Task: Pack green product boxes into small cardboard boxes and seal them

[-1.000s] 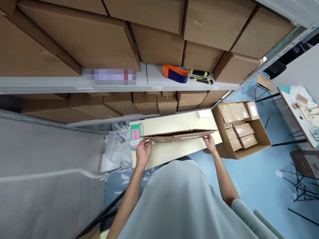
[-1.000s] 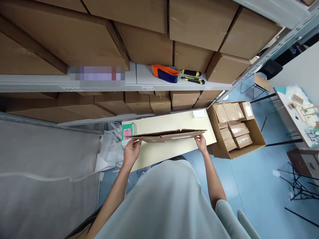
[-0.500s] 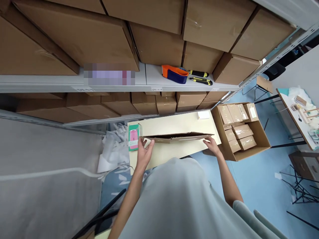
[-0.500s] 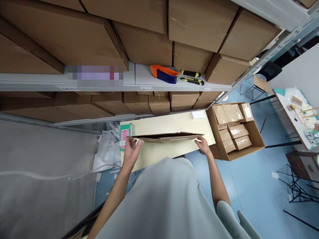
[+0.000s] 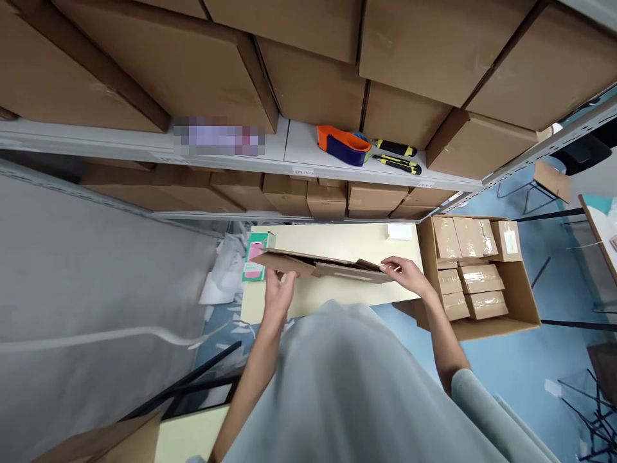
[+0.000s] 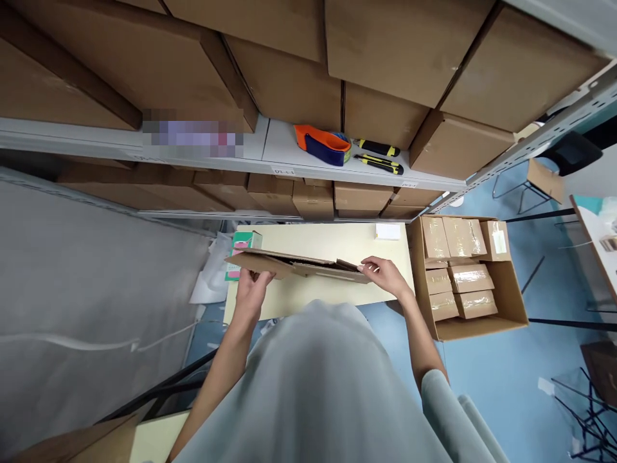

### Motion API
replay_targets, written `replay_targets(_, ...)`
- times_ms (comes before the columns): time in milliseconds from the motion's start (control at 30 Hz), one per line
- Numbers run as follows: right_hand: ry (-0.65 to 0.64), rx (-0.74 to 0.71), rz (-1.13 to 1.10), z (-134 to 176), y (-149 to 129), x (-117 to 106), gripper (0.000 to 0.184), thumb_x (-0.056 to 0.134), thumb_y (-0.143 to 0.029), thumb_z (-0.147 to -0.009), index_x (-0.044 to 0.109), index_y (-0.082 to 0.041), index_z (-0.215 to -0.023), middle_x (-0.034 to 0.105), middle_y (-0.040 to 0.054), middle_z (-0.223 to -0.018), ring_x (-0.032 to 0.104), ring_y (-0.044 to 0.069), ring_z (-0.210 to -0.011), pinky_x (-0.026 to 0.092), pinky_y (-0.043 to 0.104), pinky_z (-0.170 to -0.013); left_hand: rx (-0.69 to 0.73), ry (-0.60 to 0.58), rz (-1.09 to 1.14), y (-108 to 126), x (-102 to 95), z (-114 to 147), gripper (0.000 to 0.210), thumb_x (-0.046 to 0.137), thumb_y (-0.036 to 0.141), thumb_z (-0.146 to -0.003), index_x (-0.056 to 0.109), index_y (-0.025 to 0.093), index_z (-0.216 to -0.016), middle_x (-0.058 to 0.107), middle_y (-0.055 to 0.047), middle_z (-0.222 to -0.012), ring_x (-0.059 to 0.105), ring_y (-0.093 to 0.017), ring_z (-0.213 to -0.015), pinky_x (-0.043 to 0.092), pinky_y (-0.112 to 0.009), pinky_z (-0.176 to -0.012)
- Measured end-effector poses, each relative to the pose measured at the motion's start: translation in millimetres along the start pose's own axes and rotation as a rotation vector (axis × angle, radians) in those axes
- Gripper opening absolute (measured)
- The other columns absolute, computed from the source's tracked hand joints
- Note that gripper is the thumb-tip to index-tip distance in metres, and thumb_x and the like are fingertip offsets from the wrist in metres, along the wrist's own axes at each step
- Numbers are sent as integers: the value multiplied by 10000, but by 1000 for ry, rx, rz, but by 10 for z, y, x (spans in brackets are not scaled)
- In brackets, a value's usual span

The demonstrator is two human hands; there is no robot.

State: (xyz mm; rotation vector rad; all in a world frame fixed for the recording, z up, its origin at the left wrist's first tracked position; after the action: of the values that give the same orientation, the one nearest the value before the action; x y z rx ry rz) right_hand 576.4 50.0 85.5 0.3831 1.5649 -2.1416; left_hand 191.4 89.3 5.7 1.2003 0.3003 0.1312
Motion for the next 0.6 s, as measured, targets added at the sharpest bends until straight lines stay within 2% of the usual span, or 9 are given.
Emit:
replay_targets(67, 24, -8, 46, -39, -1, -42, 384, 691, -601, -1006, 839, -253, -1070, 836, 58, -940, 762, 248, -868, 580, 348, -809, -86, 36, 2, -44, -44, 31, 519, 726, 376, -663, 632, 254, -1159, 708, -65, -1144, 721, -255, -1096, 642, -417, -994)
replay_targets(167, 5, -32, 118, -43, -14, -98, 347, 643, -558, -1036, 839, -278, -1096, 845, 60, -948, 759, 255, -848, 562, 346, -801, -147, 7, 9, -8, -69, 118, 473, 698, 396, -612, 624, 254, -1056, 667, -16, -995, 691, -224, -943, 652, -371, -818)
replay_targets(300, -58, -98, 212, 10, -84, -92, 289, 618, -462, -1040, 828, -279, -962, 831, 63, -876, 754, 270, -805, 535, 348, -779, -87, -47, -61, 174, -156, 230, 407, 686, 429, -620, 638, 238, -976, 656, 1, -909, 647, -199, -832, 621, -341, -740)
replay_targets(467, 60, -82, 201, 177, -188, -184, 247, 615, -415, -1049, 793, -280, -943, 817, 52, -877, 749, 268, -789, 527, 352, -786, 27, -58, -220, 427, -386, 313, 299, 661, 423, -647, 645, 246, -887, 602, 24, -727, 566, -184, -679, 506, -294, -620)
replay_targets(600, 130, -56, 213, 322, -267, -194, 232, 608, -414, -1057, 752, -273, -941, 787, 42, -845, 724, 252, -762, 523, 346, -768, 88, -98, -260, 604, -470, 349, 323, 711, 416, -663, 668, 256, -941, 537, 51, -678, 566, -194, -669, 512, -297, -625)
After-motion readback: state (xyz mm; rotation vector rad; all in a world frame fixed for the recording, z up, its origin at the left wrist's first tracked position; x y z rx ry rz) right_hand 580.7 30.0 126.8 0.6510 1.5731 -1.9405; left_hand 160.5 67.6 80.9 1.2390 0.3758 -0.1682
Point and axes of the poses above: each hand's wrist, its own z-axis away from the middle knuckle, its own x-axis out of the palm, y = z × x, the point moved 8 cm from there along -z, towards the middle knuckle
